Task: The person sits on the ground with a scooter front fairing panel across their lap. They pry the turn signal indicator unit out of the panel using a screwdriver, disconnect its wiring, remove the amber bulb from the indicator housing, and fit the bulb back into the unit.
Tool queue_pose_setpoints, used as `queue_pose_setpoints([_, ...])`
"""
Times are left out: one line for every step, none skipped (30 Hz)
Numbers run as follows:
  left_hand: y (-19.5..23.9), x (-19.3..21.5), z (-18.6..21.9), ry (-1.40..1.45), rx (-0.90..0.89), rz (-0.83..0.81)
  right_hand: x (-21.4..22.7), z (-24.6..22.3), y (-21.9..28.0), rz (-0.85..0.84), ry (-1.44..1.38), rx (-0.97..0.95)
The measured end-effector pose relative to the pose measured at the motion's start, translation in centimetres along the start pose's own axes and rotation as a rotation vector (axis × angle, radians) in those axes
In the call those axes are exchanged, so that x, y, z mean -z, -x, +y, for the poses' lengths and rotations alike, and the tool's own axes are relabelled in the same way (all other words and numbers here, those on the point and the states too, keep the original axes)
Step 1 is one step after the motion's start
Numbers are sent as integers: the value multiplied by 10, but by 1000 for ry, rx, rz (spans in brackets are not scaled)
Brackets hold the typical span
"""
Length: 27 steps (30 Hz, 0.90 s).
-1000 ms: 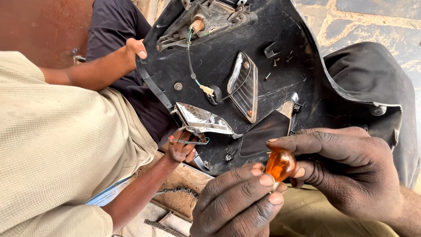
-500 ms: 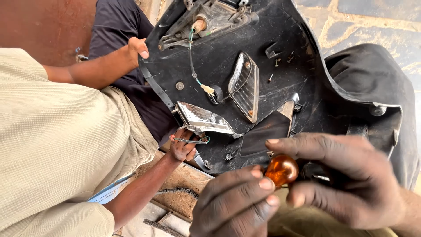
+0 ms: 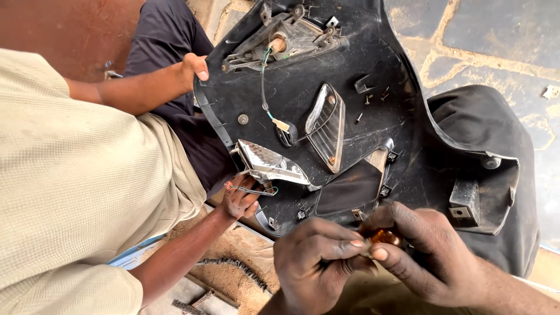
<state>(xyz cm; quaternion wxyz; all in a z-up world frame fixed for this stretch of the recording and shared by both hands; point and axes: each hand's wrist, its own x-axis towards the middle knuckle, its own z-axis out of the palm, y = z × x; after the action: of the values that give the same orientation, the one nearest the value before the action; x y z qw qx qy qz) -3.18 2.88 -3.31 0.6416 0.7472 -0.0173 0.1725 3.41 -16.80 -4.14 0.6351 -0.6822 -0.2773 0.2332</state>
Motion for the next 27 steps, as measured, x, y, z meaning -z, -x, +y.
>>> queue_pose_setpoints([-2, 3, 0, 111, 44, -71, 0, 2, 3, -30, -60, -53])
queue_pose_setpoints([-5, 6, 0, 222, 87, -143, 0, 4, 7, -59, -120, -107])
queue_pose_setpoints([-5, 9, -1, 220, 86, -139, -1, 4, 8, -64, -120, -105])
queue_pose_setpoints([-6, 11, -2, 320, 179, -193, -1, 5, 9, -76, -163, -110])
queue_pose_setpoints([-7, 14, -3, 419, 273, -248, -3, 5, 10, -88, -207, -116])
queue_pose_setpoints([-5, 15, -6, 417, 273, -245, -5, 10, 15, -92, -209, -115])
queue_pose_setpoints([-3, 16, -10, 437, 318, -280, -8, 15, 21, -85, -236, -141])
queue_pose_setpoints([-1, 18, -14, 457, 363, -315, -10, 21, 26, -78, -263, -167])
queue_pose_setpoints([-4, 19, -16, 455, 362, -312, -10, 23, 34, -82, -263, -165])
queue_pose_setpoints([-7, 22, -17, 465, 343, -265, -11, 26, 42, -43, -282, -227])
queue_pose_setpoints([-8, 25, -17, 470, 328, -211, -12, 30, 49, -14, -306, -291])
queue_pose_setpoints([-12, 36, -20, 462, 331, -200, -9, 28, 50, -26, -312, -291])
queue_pose_setpoints([-15, 49, -21, 250, 243, 5, -9, 27, 50, 42, -317, -304])
queue_pose_setpoints([-18, 62, -23, 33, 154, 204, -8, 25, 51, 109, -320, -318])
queue_pose_setpoints([-17, 77, -30, 21, 157, 212, -9, 28, 52, 98, -330, -317])
queue_pose_setpoints([-17, 92, -37, -18, 201, 316, -9, 31, 54, 187, -321, -320])
queue_pose_setpoints([-16, 106, -45, -53, 243, 421, -8, 34, 55, 276, -309, -323])
queue_pose_setpoints([-16, 112, -51, -63, 246, 430, -10, 37, 57, 265, -317, -324])
queue_pose_setpoints([-15, 118, -58, -86, 345, 426, -12, 40, 60, 313, -313, -380])
queue_pose_setpoints([-14, 125, -64, -108, 444, 422, -13, 42, 62, 360, -309, -436])
queue_pose_setpoints([-15, 127, -74, -115, 446, 432, -16, 41, 57, 348, -312, -436])
queue_pose_setpoints([-16, 129, -84, -535, 340, 142, -18, 40, 53, 351, -303, -479])
queue_pose_setpoints([-18, 131, -94, -936, 223, -169, -20, 39, 50, 358, -292, -525])
queue_pose_setpoints([-20, 130, -100, -939, 230, -165, -20, 42, 50, 350, -294, -527])
queue_pose_setpoints([-23, 128, -106, -1010, 208, -258, -20, 45, 51, 318, -298, -533])
queue_pose_setpoints([-26, 126, -113, -1079, 187, -351, -19, 48, 53, 285, -302, -538])
queue_pose_setpoints([-27, 128, -120, -1075, 189, -352, -18, 49, 53, 286, -299, -542])
